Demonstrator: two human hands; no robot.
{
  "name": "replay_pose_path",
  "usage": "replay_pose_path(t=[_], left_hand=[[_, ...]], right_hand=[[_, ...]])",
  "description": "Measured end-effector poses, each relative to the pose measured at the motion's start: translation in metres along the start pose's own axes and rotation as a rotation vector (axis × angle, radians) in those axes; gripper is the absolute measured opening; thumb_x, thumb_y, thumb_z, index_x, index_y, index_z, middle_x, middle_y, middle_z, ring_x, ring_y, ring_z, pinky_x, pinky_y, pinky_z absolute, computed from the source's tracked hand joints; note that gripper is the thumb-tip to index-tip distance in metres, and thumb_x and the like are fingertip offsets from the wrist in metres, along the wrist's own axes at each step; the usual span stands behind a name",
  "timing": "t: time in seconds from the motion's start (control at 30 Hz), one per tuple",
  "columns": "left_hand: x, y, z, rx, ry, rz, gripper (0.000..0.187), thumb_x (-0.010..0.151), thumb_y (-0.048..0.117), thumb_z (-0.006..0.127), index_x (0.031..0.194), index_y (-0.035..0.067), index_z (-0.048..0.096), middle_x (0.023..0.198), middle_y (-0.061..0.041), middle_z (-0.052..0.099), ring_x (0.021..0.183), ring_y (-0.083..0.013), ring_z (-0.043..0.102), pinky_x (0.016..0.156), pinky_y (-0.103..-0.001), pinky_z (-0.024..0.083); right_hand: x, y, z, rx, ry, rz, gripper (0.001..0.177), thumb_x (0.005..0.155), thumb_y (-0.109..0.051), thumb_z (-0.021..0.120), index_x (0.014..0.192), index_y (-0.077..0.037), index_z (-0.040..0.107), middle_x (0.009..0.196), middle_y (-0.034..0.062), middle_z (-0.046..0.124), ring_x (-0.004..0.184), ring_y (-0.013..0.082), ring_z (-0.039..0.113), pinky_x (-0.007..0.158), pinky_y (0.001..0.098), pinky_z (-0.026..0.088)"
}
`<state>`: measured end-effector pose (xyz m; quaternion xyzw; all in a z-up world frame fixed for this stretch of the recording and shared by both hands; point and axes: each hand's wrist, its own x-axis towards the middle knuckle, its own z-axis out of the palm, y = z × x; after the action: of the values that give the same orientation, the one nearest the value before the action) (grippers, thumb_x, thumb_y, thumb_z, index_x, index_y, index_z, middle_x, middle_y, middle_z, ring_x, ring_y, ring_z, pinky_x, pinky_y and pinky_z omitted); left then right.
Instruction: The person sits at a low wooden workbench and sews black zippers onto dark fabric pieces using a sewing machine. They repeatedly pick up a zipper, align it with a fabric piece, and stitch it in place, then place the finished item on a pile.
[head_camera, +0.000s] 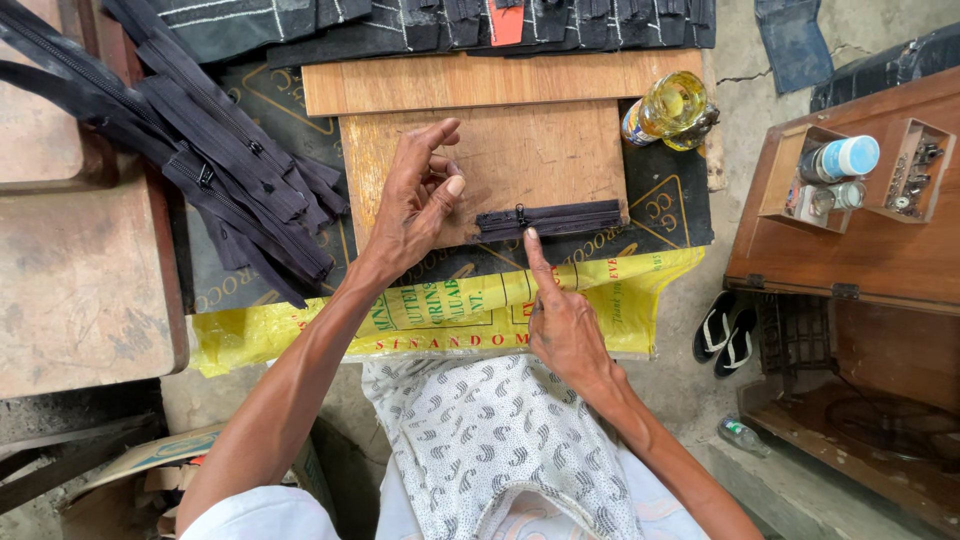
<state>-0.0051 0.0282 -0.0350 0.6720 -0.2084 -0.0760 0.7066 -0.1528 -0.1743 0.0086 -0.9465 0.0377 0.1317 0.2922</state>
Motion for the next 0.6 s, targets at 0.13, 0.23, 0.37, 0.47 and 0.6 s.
replay_pose_path(t=[0.13, 0.23, 0.37, 0.47, 0.6], left_hand=[[0.001, 0.002, 0.0, -0.022, -0.005, -0.02, 0.056, 0.104, 0.002, 0.062, 0.156, 0.011, 0.042, 0.143, -0.007, 0.046, 0.102, -0.0108, 0.057, 0.082, -0.023, 0.056], [0.0, 0.003, 0.0, -0.015, -0.01, -0.005, 0.056, 0.105, 0.002, 0.063, 0.157, 0.011, 0.043, 0.143, -0.008, 0.046, 0.103, -0.0111, 0.057, 0.084, -0.024, 0.056], [0.001, 0.003, 0.001, -0.015, -0.011, -0.012, 0.056, 0.104, 0.002, 0.064, 0.156, 0.011, 0.043, 0.143, -0.008, 0.046, 0.103, -0.0109, 0.057, 0.082, -0.024, 0.058], [0.001, 0.003, 0.001, -0.022, -0.008, -0.022, 0.056, 0.104, 0.001, 0.063, 0.155, 0.011, 0.043, 0.143, -0.008, 0.046, 0.103, -0.011, 0.058, 0.08, -0.024, 0.059], [0.001, 0.002, 0.001, -0.007, -0.021, -0.027, 0.056, 0.104, 0.0, 0.062, 0.155, 0.011, 0.044, 0.143, -0.008, 0.045, 0.102, -0.0111, 0.058, 0.081, -0.024, 0.06]], right_hand=[[0.004, -0.012, 0.005, -0.151, -0.047, -0.048, 0.109, 0.07, 0.01, 0.063, 0.164, -0.019, 0.017, 0.068, 0.0196, 0.064, 0.061, 0.0398, 0.064, 0.062, 0.0527, 0.051], [0.006, -0.022, 0.009, -0.211, -0.012, -0.15, 0.112, 0.064, 0.007, 0.067, 0.162, -0.018, 0.018, 0.071, 0.0191, 0.066, 0.062, 0.0394, 0.065, 0.06, 0.0531, 0.051], [0.007, -0.02, 0.005, -0.233, -0.007, -0.161, 0.11, 0.066, 0.01, 0.064, 0.163, -0.019, 0.021, 0.071, 0.0174, 0.067, 0.061, 0.0363, 0.065, 0.059, 0.0513, 0.051], [0.005, -0.008, -0.007, -0.29, -0.09, 0.054, 0.104, 0.074, 0.01, 0.06, 0.164, -0.017, 0.017, 0.066, 0.0155, 0.066, 0.056, 0.0329, 0.065, 0.054, 0.0483, 0.052], [0.003, 0.006, -0.01, -0.305, 0.021, 0.048, 0.104, 0.069, 0.008, 0.065, 0.162, -0.013, 0.021, 0.062, 0.0182, 0.063, 0.052, 0.0353, 0.062, 0.054, 0.0505, 0.05]])
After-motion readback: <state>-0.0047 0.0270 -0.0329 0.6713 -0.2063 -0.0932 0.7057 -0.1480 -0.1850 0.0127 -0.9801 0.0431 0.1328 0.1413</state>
